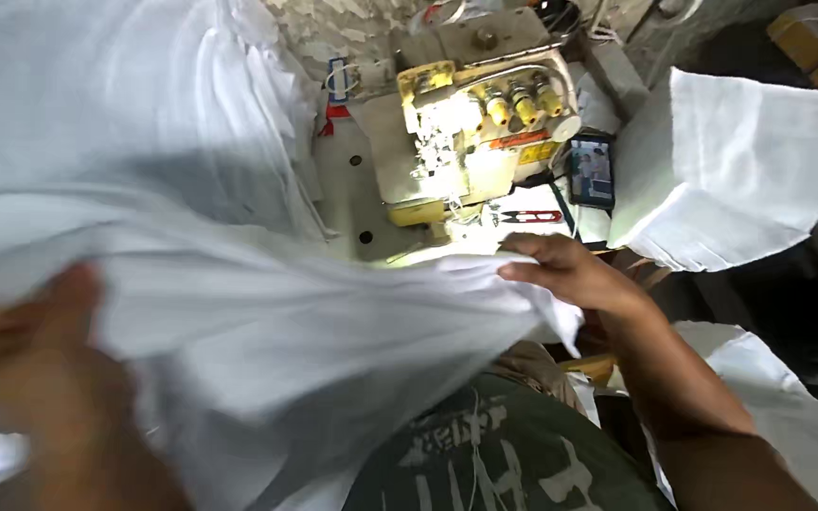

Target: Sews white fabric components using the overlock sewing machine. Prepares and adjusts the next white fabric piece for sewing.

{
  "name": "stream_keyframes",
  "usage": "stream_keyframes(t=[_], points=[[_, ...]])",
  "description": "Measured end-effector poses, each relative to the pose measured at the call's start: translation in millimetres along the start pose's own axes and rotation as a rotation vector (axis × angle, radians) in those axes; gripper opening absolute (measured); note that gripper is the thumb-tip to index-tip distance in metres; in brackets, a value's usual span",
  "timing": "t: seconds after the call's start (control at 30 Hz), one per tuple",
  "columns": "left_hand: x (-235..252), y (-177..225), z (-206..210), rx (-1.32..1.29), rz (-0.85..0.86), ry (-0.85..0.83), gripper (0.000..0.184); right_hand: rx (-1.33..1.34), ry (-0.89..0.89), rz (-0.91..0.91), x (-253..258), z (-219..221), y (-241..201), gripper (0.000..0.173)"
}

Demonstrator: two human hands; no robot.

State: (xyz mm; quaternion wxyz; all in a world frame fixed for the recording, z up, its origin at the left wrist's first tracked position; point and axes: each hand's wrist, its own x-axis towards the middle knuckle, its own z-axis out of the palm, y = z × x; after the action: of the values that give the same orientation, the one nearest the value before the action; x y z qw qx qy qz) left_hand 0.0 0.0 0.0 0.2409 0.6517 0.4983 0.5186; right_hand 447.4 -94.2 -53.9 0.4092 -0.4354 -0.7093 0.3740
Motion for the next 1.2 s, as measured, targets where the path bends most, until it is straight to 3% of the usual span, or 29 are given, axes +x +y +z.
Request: stream_keyframes(t=[0.03,0.1,0.2,0.3,0.37,0.47,0.5,0.6,0.67,0.77,0.9,0.97,1.03,1.13,1.2], points=[[-2,5,36,0.143,-0.051,-0.050,0.006,-0.064,-0.077,0.172,-18,-3,9,0.019],[-10,6,93,0.369,-0.156,-0.296,0.027,-0.086,-0.270,0.498,-52,-5,32,0.024],[-28,-47,142,0.468,-0.108,-0.671,0.030,-0.038,-0.460,0.811,-95,7,70,0.032],[-49,-91,166,0.538,-0.044,-0.703,0.031,-0.286,-0.550,0.943,-111,25,87,0.037],[-55,-90,170,0.496,-0.104,-0.620,0.045,-0.469,-0.476,0.900,-100,31,76,0.037],[-70,-94,169,0.369,-0.092,-0.483,0.074,-0.570,-0.145,0.544,-64,48,62,0.027],[-74,-99,167,0.354,-0.018,-0.480,0.068,-0.560,-0.065,0.439,-46,56,62,0.024],[-79,-117,159,0.355,0.261,-0.556,0.026,-0.531,0.091,0.155,16,88,82,0.018],[-76,-120,152,0.330,0.277,-0.629,0.026,-0.524,0.059,0.168,64,105,95,0.027],[-77,-118,143,0.291,0.210,-0.675,0.049,-0.520,-0.150,0.475,123,120,89,0.046],[-78,-149,130,0.391,0.520,-0.785,0.048,-0.599,-0.145,0.562,146,140,83,0.038],[-79,-165,128,0.455,0.567,-0.804,0.045,-0.561,-0.101,0.549,148,145,91,0.031],[-82,-172,129,0.470,0.467,-0.764,0.033,-0.508,-0.068,0.531,147,148,95,0.026],[-81,-149,135,0.474,0.202,-0.747,0.077,-0.416,0.003,0.445,143,152,87,0.027],[-83,-147,134,0.441,0.204,-0.744,0.075,-0.250,0.094,0.419,143,152,82,0.028]])
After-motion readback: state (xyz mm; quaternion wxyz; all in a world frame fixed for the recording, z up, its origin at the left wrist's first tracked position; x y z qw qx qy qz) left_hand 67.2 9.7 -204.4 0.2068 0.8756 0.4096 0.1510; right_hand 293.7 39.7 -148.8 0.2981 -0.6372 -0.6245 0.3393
